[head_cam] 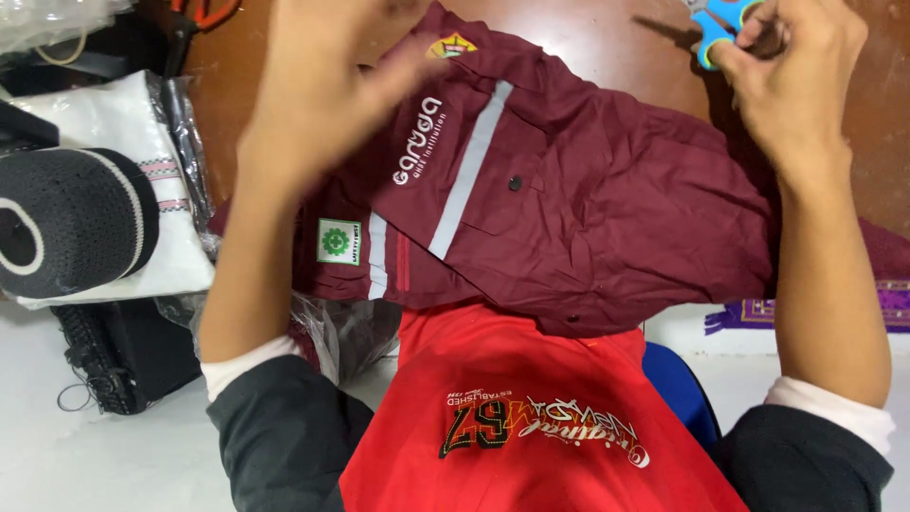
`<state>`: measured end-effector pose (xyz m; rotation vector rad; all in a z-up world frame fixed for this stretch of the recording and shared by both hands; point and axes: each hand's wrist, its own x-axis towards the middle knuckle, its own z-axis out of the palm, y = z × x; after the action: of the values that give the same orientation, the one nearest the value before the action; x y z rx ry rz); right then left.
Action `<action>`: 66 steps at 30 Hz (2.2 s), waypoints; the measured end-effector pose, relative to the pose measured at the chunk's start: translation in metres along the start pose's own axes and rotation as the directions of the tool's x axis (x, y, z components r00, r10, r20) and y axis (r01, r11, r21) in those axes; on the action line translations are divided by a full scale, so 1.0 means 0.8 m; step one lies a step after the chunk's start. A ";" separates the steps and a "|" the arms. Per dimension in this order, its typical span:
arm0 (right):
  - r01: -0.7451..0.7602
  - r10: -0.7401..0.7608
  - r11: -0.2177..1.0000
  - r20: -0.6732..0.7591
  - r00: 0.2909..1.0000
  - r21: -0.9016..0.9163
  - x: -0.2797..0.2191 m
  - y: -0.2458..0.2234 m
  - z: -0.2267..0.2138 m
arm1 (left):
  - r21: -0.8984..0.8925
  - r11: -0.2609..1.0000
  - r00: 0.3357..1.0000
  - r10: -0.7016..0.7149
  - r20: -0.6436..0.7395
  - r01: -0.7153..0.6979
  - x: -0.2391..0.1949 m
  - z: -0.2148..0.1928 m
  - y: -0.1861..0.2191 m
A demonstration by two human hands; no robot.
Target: The person uses scissors to cut threads on a maroon jacket laid on a table, then buttons the jacket and zips the front closure. The person also turns the jacket over to inspect the back and smooths the fabric.
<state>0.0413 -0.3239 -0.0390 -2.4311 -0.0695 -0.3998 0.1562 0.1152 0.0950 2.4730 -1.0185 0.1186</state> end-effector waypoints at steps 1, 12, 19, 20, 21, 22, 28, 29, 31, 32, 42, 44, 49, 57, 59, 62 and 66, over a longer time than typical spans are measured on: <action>-0.069 0.069 0.998 0.040 0.997 0.000 0.000 0.004 -0.001 | 0.041 0.984 0.983 0.169 0.071 -0.172 -0.004 -0.016 0.049; -0.067 0.158 0.978 0.499 0.852 -0.195 -0.024 -0.148 -0.073 | 0.150 0.984 0.984 0.119 -0.133 -0.098 -0.055 0.060 0.006; 0.156 0.013 0.908 0.400 0.916 -0.388 -0.147 -0.184 -0.040 | -0.026 0.999 0.894 -0.039 -0.445 0.031 -0.029 0.066 -0.018; 0.152 0.018 0.908 0.400 0.916 -0.390 -0.150 -0.181 -0.040 | -0.030 0.999 0.896 -0.038 -0.443 0.028 -0.028 0.071 -0.025; 0.148 -0.028 0.930 0.335 0.942 -0.338 -0.154 -0.179 -0.040 | -0.040 0.997 0.901 -0.071 -0.427 0.059 -0.028 0.076 -0.033; 0.147 -0.070 0.947 0.265 0.962 -0.285 -0.159 -0.177 -0.039 | -0.050 0.995 0.906 -0.103 -0.411 0.091 -0.028 0.080 -0.040; 0.291 -0.271 0.957 0.334 0.903 -0.009 -0.167 -0.122 -0.061 | -0.084 0.996 0.928 -0.052 -0.369 0.023 -0.022 0.074 -0.034; 0.293 -0.273 0.956 0.328 0.904 -0.013 -0.156 -0.127 -0.074 | -0.081 0.997 0.927 -0.046 -0.373 0.017 -0.023 0.071 -0.032; 0.212 -0.231 0.972 0.280 0.932 0.098 -0.136 -0.136 -0.101 | -0.139 0.990 0.936 -0.083 -0.341 0.037 -0.023 0.066 -0.028; 0.214 -0.232 0.972 0.274 0.933 0.095 -0.128 -0.134 -0.112 | -0.137 0.990 0.936 -0.076 -0.344 0.030 -0.026 0.066 -0.034; 0.299 -0.261 0.778 0.148 0.954 -0.553 -0.061 -0.066 -0.106 | -0.020 0.977 0.966 -0.213 -0.147 0.213 -0.033 0.032 -0.009; 0.252 -0.178 0.738 0.180 0.968 -0.627 -0.063 -0.074 -0.098 | 0.054 0.970 0.968 -0.230 -0.104 0.236 -0.042 0.019 0.015; 0.353 -0.348 0.835 0.091 0.933 -0.421 -0.088 -0.139 -0.098 | 0.053 0.994 0.952 0.073 0.297 -0.092 -0.070 -0.003 0.058; 0.364 -0.401 0.765 0.049 0.915 -0.531 -0.111 -0.096 -0.086 | 0.094 0.955 0.960 0.278 0.035 -0.280 -0.070 0.029 0.016; 0.343 -0.353 0.862 0.042 0.935 -0.374 -0.109 -0.097 -0.101 | 0.004 0.973 0.973 0.232 0.007 -0.232 -0.062 0.024 0.017; 0.318 -0.346 0.931 -0.152 0.926 -0.179 -0.099 -0.104 -0.110 | -0.136 0.980 0.989 0.136 -0.064 -0.144 -0.047 0.019 0.025; 0.290 -0.456 0.771 -0.173 0.873 -0.567 -0.091 -0.086 -0.097 | 0.104 0.952 0.950 0.299 -0.091 -0.289 -0.035 0.017 0.012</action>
<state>-0.0591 -0.3150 0.0375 -2.8573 -0.3679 -1.1036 0.1281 0.1209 0.0794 2.3463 -1.3558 0.3943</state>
